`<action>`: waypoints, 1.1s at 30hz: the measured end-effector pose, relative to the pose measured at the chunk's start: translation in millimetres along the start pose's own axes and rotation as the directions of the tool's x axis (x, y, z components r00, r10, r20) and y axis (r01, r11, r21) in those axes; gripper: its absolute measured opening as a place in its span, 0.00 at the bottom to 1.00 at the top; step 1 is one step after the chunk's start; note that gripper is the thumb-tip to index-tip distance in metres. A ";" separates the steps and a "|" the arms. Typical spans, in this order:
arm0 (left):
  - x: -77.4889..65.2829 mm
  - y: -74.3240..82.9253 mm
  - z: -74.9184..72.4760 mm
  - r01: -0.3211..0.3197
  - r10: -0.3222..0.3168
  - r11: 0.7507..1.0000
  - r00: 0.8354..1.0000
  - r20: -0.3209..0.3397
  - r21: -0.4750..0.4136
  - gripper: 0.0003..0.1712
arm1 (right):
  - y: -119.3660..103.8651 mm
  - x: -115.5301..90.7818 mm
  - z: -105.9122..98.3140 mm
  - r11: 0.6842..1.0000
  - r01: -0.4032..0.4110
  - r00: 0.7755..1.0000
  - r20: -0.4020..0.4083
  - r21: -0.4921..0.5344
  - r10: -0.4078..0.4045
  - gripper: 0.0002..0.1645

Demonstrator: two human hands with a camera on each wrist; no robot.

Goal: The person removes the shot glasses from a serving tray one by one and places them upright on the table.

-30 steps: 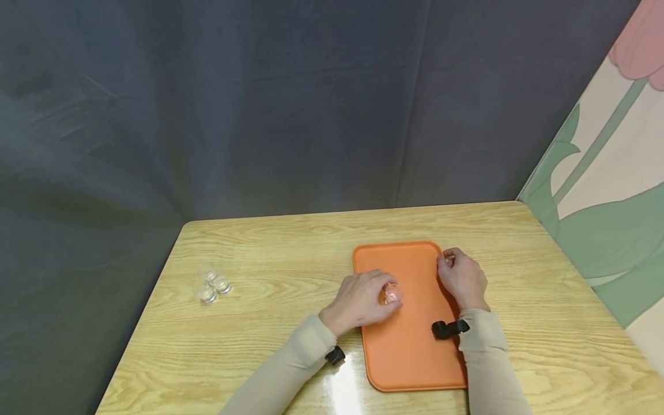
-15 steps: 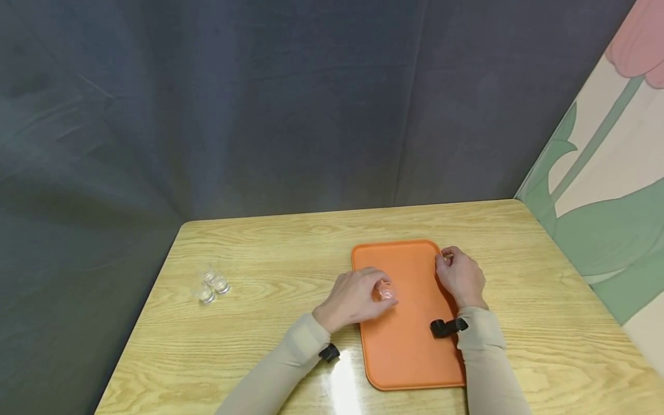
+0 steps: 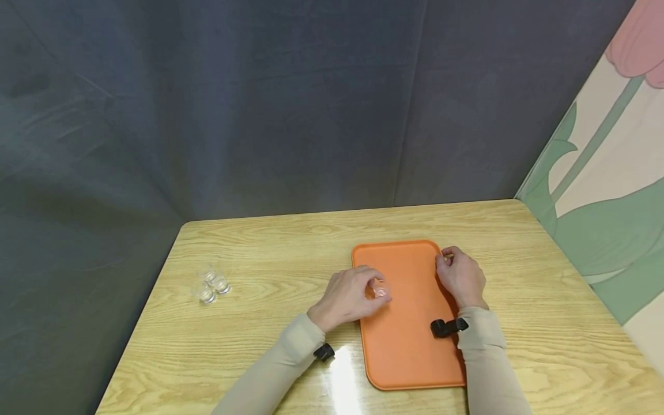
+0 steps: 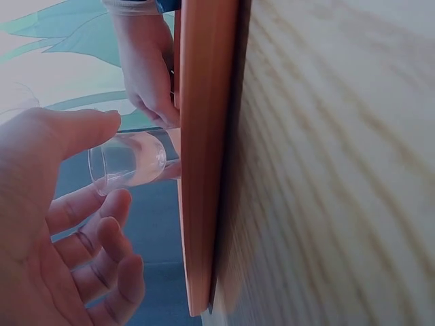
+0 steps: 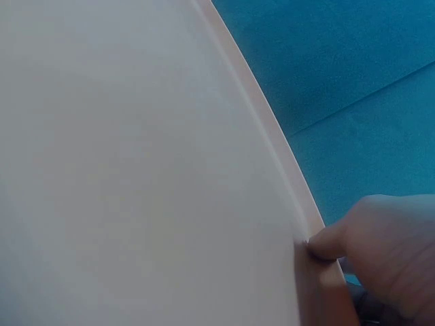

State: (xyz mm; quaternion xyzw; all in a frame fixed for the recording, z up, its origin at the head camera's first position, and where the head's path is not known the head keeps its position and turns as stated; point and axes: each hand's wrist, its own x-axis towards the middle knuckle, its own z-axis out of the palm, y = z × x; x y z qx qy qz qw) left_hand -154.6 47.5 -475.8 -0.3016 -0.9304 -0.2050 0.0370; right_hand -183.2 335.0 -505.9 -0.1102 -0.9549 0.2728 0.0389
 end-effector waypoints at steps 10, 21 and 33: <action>-6.2 -8.4 -3.2 0.040 -0.042 0.997 0.999 -0.022 -0.066 0.21 | -2.4 -0.4 0.8 1.000 -0.007 1.000 0.007 0.009 0.007 0.28; -13.2 -21.8 -8.3 0.075 -0.082 0.992 0.994 -0.069 -0.098 0.19 | 0.8 -1.0 0.3 1.000 -0.011 1.000 0.014 0.018 0.011 0.29; -21.9 -33.5 -19.2 0.068 -0.075 0.992 0.996 -0.057 -0.103 0.17 | -0.5 -0.9 0.8 1.000 -0.008 1.000 0.013 0.017 0.008 0.29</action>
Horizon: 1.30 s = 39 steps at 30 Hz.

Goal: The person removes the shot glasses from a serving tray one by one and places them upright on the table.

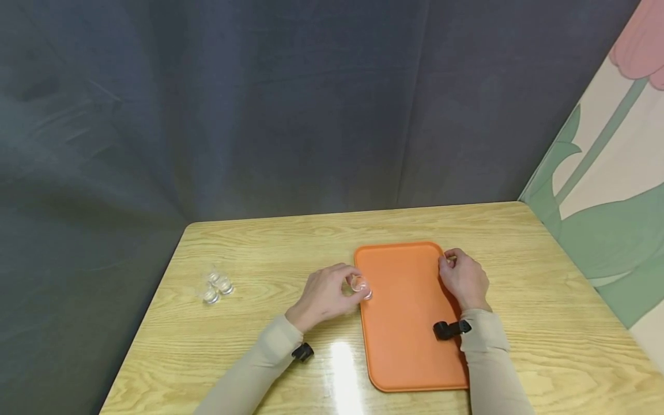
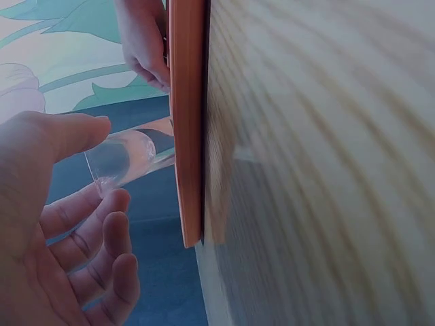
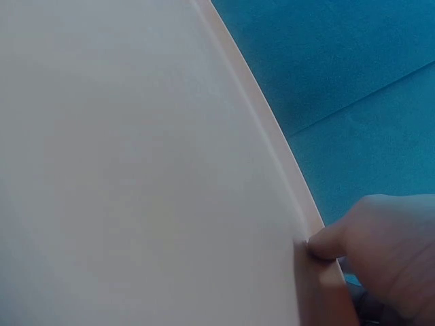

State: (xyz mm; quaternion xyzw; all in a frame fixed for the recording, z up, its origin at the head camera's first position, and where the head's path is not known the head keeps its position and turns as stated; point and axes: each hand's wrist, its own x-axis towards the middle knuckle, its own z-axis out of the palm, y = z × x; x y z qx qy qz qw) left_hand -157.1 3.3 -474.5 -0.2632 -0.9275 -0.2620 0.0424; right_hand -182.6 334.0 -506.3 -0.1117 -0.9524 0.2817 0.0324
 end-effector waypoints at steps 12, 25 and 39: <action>-11.2 -8.6 -12.4 0.001 -0.003 0.998 0.999 -0.040 -0.070 0.18 | -0.2 0.8 -0.7 1.000 -0.003 1.000 -0.003 -0.003 0.003 0.28; -23.6 -32.8 -19.6 0.086 -0.087 0.995 0.996 -0.035 -0.043 0.24 | 0.8 2.5 0.4 1.000 -0.002 1.000 0.005 -0.007 0.002 0.29; -37.0 -47.3 -35.5 0.119 -0.118 0.993 0.992 -0.038 0.003 0.25 | 0.1 1.3 -1.3 1.000 -0.007 1.000 0.015 -0.006 0.007 0.29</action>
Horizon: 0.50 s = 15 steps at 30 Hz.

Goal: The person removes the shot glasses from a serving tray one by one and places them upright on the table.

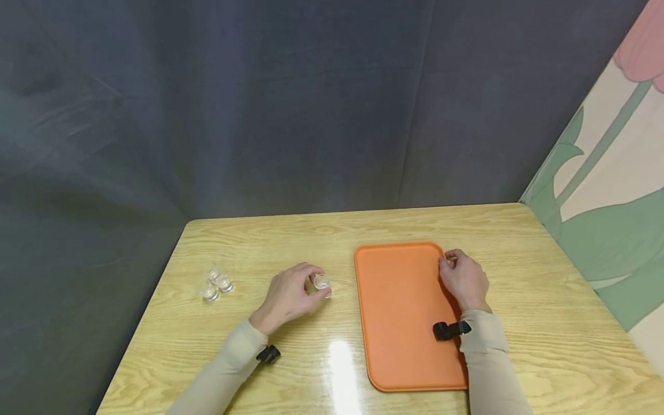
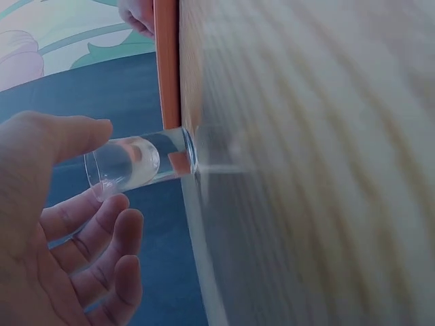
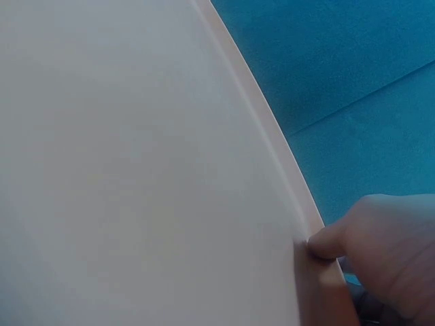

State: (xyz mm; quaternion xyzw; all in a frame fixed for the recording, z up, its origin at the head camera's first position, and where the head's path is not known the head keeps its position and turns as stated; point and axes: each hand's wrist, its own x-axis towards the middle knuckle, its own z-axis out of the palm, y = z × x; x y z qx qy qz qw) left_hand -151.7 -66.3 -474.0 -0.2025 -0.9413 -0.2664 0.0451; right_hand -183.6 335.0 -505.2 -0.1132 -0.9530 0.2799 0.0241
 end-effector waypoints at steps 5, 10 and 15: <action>-5.1 -5.9 -3.9 0.013 -0.013 1.000 1.000 -0.008 0.016 0.24 | 0.8 0.5 -0.9 1.000 -0.006 1.000 0.004 0.000 0.006 0.30; -11.5 -14.2 -9.7 0.023 -0.022 1.000 1.000 -0.014 0.016 0.24 | 0.5 0.3 -0.8 1.000 -0.013 1.000 0.000 -0.002 0.013 0.30; -18.9 -25.0 -18.2 0.045 -0.044 0.999 0.999 -0.019 0.017 0.24 | -0.8 -0.4 1.1 1.000 -0.019 1.000 -0.007 -0.004 0.019 0.29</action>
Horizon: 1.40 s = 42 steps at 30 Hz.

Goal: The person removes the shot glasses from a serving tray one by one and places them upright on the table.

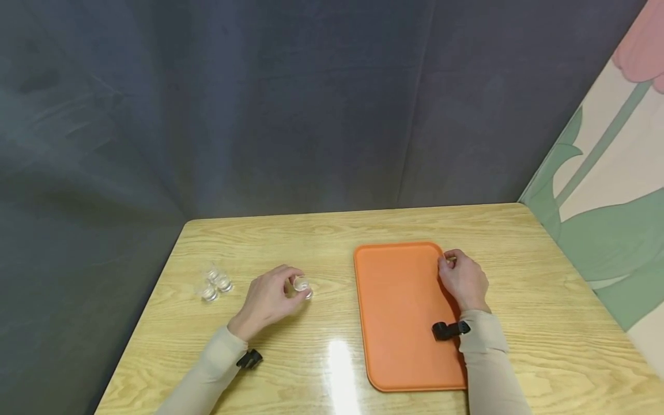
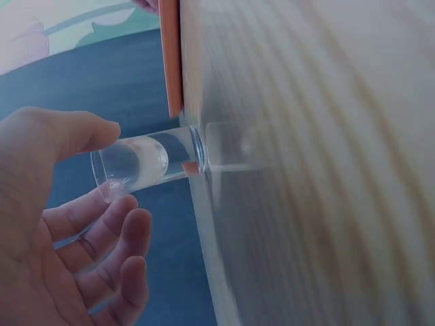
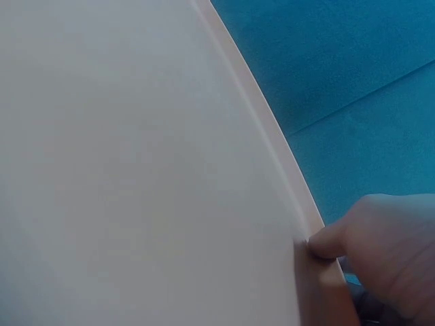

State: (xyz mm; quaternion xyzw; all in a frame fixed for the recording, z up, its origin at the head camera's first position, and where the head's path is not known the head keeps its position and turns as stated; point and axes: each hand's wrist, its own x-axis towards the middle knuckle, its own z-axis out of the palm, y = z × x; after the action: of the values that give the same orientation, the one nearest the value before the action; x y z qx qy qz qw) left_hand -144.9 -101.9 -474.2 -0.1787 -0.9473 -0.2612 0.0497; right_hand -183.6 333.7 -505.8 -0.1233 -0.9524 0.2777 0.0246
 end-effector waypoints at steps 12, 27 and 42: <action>-6.8 -26.1 -24.8 0.100 -0.098 0.994 0.994 -0.056 0.038 0.24 | -1.8 0.6 -0.4 1.000 0.014 1.000 -0.002 0.006 -0.014 0.28; -7.8 -52.4 -63.4 0.170 -0.145 0.978 0.970 -0.194 0.118 0.25 | -2.8 0.2 -0.1 1.000 0.009 1.000 -0.013 0.005 -0.009 0.28; -16.6 -81.4 -87.8 0.242 -0.203 0.964 0.940 -0.276 0.114 0.26 | -0.7 -2.0 -2.0 1.000 0.009 1.000 -0.003 0.001 -0.009 0.28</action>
State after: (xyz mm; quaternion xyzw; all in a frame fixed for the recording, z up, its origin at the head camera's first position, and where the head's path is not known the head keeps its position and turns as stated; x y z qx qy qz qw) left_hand -159.0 -217.2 -440.7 -0.0301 -0.9631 -0.2162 0.1574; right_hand -181.6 333.7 -503.7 -0.1194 -0.9527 0.2782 0.0274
